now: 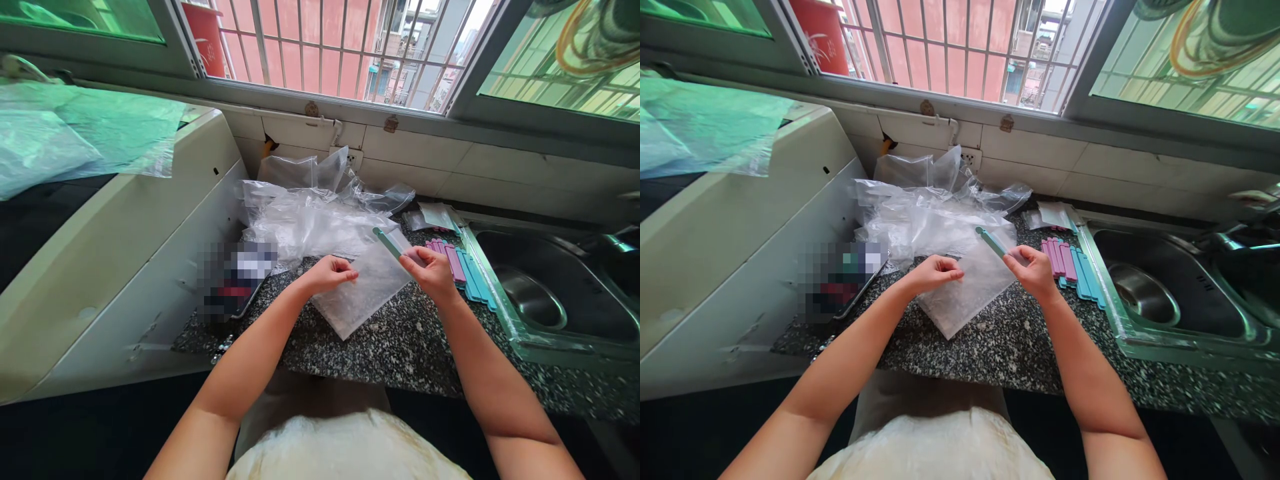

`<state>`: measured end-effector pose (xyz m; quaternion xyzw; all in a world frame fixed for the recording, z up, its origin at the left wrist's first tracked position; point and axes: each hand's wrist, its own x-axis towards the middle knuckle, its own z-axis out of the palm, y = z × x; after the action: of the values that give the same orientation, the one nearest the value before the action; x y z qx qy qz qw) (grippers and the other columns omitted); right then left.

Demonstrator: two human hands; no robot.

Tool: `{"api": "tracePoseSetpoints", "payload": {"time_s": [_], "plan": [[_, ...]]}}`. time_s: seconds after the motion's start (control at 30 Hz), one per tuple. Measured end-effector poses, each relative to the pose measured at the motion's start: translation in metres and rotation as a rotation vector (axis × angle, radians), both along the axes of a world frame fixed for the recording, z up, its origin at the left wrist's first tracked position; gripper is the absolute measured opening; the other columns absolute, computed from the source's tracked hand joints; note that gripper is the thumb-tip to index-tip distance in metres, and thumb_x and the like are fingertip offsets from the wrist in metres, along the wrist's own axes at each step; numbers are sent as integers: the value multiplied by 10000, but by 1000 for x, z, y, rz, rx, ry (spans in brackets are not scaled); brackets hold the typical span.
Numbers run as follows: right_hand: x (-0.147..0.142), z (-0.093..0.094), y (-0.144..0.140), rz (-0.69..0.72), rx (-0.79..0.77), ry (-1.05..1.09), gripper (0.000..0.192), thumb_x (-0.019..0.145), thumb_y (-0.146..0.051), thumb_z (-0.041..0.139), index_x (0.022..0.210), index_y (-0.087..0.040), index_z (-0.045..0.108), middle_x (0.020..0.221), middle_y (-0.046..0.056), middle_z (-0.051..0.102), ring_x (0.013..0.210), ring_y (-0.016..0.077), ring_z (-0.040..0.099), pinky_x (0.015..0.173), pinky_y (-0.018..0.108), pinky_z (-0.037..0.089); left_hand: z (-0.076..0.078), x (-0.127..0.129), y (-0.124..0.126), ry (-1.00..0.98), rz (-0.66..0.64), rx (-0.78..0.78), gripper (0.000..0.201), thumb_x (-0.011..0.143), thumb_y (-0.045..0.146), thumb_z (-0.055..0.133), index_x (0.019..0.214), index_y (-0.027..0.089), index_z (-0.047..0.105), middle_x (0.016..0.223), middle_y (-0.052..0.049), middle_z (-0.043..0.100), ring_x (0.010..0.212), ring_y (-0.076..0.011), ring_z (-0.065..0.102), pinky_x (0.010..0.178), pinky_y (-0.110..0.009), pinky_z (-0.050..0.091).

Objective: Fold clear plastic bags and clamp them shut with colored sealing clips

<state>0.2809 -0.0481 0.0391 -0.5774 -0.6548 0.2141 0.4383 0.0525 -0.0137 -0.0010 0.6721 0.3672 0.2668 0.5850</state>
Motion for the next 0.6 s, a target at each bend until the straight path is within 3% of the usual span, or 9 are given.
{"api": "tracePoseSetpoints", "payload": {"time_s": [0.43,0.6], "plan": [[8,-3,5,-48,26,29,254,677,-412,621,630,-163,598,559,-14,506,524,101,428,493,227,347,6,-4,0,119,8,-1,300,683,392,612,545,136,535,482,51,393,477,-59,311,487,-228,231],[17,0,9,-133,65,90,266,674,-429,619,650,-164,605,565,-12,513,513,98,412,488,229,341,5,-8,3,100,80,48,254,707,366,585,613,130,595,491,47,400,488,-65,314,494,-229,233]]}}
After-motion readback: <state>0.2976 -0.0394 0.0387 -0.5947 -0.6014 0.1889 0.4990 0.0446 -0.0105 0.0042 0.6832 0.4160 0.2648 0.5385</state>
